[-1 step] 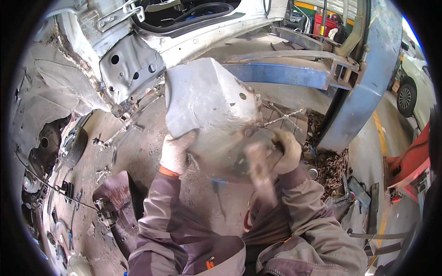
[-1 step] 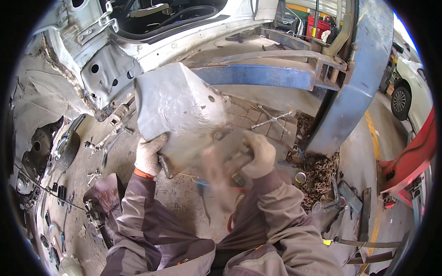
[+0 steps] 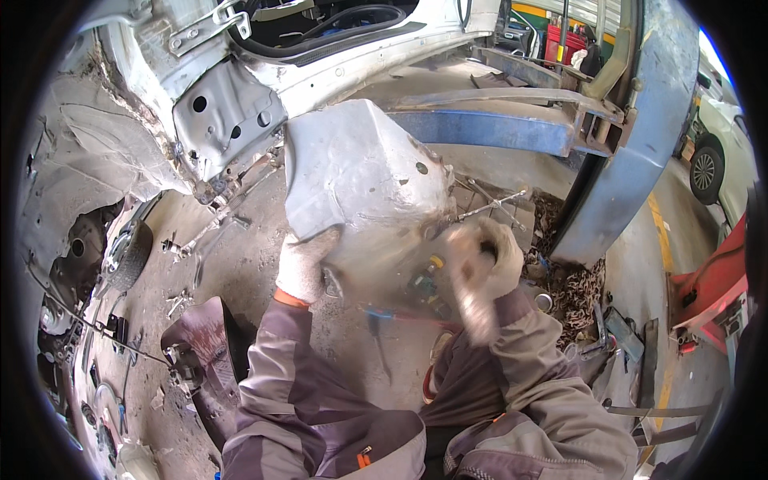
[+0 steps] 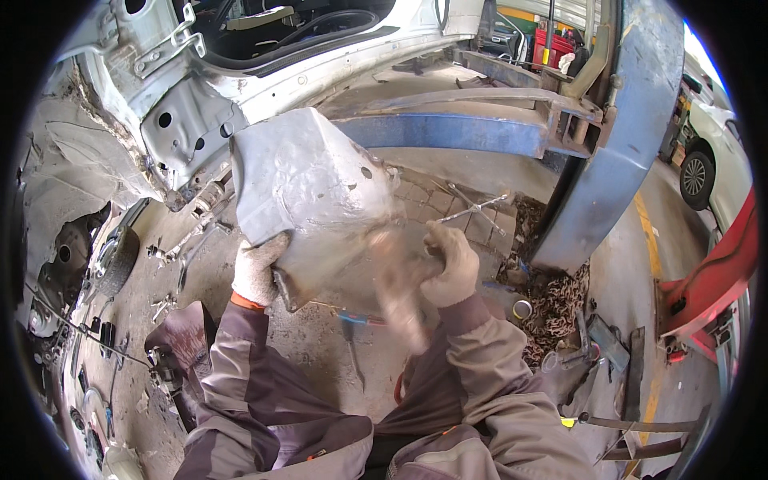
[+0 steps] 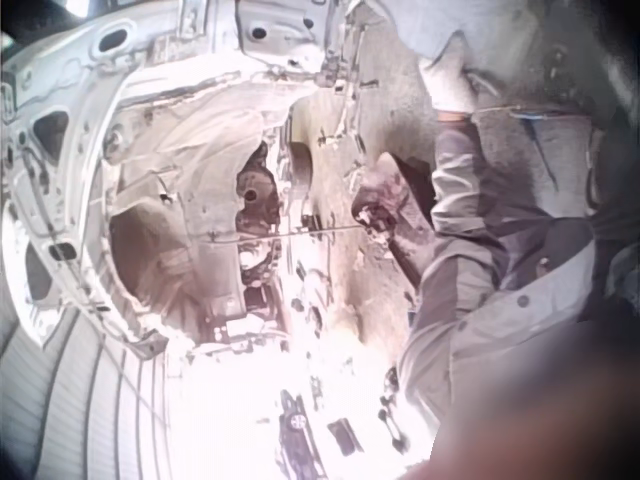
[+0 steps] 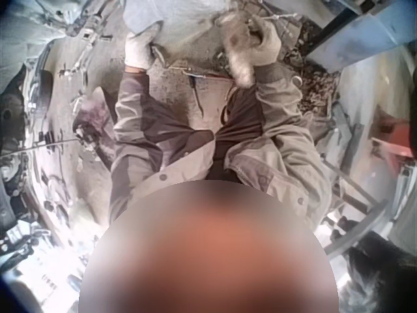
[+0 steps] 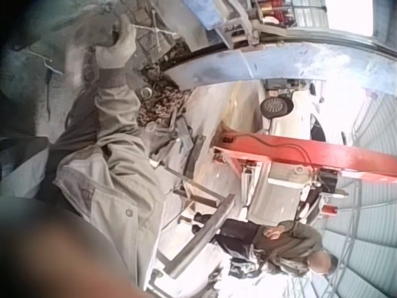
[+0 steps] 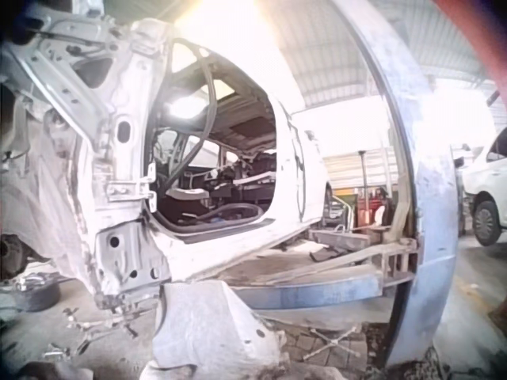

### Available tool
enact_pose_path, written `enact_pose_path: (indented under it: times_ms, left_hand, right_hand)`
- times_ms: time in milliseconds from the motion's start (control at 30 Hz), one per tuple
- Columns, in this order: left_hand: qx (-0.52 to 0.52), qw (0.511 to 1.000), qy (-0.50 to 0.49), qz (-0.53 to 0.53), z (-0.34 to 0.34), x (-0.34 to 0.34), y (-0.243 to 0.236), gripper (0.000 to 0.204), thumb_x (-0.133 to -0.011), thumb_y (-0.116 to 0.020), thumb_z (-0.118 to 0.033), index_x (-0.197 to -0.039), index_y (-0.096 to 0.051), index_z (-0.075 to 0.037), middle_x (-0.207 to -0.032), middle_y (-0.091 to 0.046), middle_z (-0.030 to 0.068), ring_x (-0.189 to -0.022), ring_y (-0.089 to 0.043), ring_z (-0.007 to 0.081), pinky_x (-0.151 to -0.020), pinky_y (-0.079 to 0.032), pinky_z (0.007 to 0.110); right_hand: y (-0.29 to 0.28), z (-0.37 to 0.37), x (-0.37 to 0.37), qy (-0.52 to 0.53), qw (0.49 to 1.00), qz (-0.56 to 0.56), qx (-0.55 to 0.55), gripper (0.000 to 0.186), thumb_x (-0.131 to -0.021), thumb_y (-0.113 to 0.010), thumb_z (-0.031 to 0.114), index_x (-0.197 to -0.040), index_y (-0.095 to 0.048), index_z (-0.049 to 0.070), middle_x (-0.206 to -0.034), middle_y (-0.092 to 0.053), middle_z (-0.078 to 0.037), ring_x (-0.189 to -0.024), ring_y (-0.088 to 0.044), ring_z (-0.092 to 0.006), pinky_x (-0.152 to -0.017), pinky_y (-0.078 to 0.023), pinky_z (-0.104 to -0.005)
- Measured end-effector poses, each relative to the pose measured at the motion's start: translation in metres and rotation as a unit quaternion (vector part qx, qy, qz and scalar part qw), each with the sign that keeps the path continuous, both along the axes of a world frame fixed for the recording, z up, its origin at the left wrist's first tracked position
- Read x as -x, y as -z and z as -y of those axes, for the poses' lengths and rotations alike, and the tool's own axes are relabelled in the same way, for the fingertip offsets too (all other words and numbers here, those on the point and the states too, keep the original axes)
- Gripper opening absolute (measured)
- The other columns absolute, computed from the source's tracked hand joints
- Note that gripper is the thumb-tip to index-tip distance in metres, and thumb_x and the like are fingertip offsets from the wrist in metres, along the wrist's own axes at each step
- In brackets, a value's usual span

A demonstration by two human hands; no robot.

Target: The person is repairing a damaged car body panel. They use a hammer to shape a metal piece and then fit it into the car's undercarriage, adjusting it by hand.

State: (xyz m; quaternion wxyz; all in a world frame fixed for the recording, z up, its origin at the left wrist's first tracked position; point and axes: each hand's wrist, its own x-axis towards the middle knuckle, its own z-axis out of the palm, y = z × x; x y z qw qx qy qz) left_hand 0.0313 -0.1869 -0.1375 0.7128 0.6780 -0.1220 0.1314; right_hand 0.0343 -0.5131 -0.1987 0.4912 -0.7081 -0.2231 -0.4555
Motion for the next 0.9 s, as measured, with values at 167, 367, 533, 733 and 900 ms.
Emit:
enact_pose_path:
  times_ms: [167, 367, 533, 733, 900]
  left_hand:
    - [0.074, 0.997, 0.026, -0.019, 0.003, -0.002, 0.006, 0.041, -0.092, -0.075, 0.000, -0.133, -0.067, -0.001, -0.122, -0.074, 0.0074, -0.108, -0.071, 0.0193, -0.101, -0.055, 0.033]
    - [-0.060, 0.998, 0.030, -0.006, 0.033, -0.003, -0.023, 0.030, -0.093, -0.078, -0.007, -0.122, -0.075, -0.001, -0.114, -0.078, 0.0074, -0.101, -0.074, 0.0170, -0.092, -0.058, 0.032]
    - [0.120, 0.973, 0.130, -0.149, 0.060, -0.025, -0.034, 0.048, -0.098, -0.075, -0.025, -0.138, -0.062, -0.003, -0.128, -0.070, 0.0118, -0.112, -0.070, 0.0243, -0.096, -0.057, 0.041]
    - [0.155, 0.939, 0.198, -0.233, 0.106, -0.077, 0.021, 0.055, -0.106, -0.063, -0.032, -0.152, -0.046, -0.007, -0.142, -0.062, 0.0165, -0.116, -0.070, 0.0411, -0.076, -0.061, 0.041]
    - [0.077, 0.959, 0.156, -0.225, 0.143, -0.164, 0.024, 0.044, -0.105, -0.065, -0.025, -0.139, -0.056, 0.001, -0.123, -0.070, 0.0135, -0.105, -0.075, 0.0332, -0.067, -0.059, 0.035]
  right_hand:
    - [-0.007, -0.008, 0.001, -0.183, 0.944, -0.159, -0.225, 0.034, -0.099, -0.059, 0.001, -0.133, -0.061, -0.003, -0.101, -0.067, -0.005, -0.081, -0.066, -0.0105, -0.072, -0.054, -0.0258]
    - [-0.026, -0.002, 0.003, -0.276, 0.897, -0.283, -0.201, 0.030, -0.096, -0.070, 0.001, -0.124, -0.064, -0.007, -0.114, -0.074, -0.011, -0.098, -0.071, -0.0157, -0.081, -0.058, -0.0307]
    - [-0.012, -0.006, -0.027, -0.229, 0.895, -0.215, -0.317, 0.023, -0.094, -0.072, 0.001, -0.117, -0.070, -0.003, -0.109, -0.075, -0.007, -0.091, -0.071, -0.0133, -0.080, -0.057, -0.0304]
    - [-0.004, 0.019, -0.089, -0.142, 0.905, -0.234, -0.327, 0.016, -0.095, -0.073, 0.006, -0.110, -0.072, 0.000, -0.098, -0.074, -0.003, -0.080, -0.067, -0.0109, -0.071, -0.053, -0.0278]
    - [0.029, 0.066, -0.152, -0.006, 0.938, -0.164, -0.304, 0.026, -0.098, -0.073, 0.007, -0.122, -0.066, -0.001, -0.106, -0.074, -0.003, -0.095, -0.067, -0.0108, -0.085, -0.054, -0.0294]
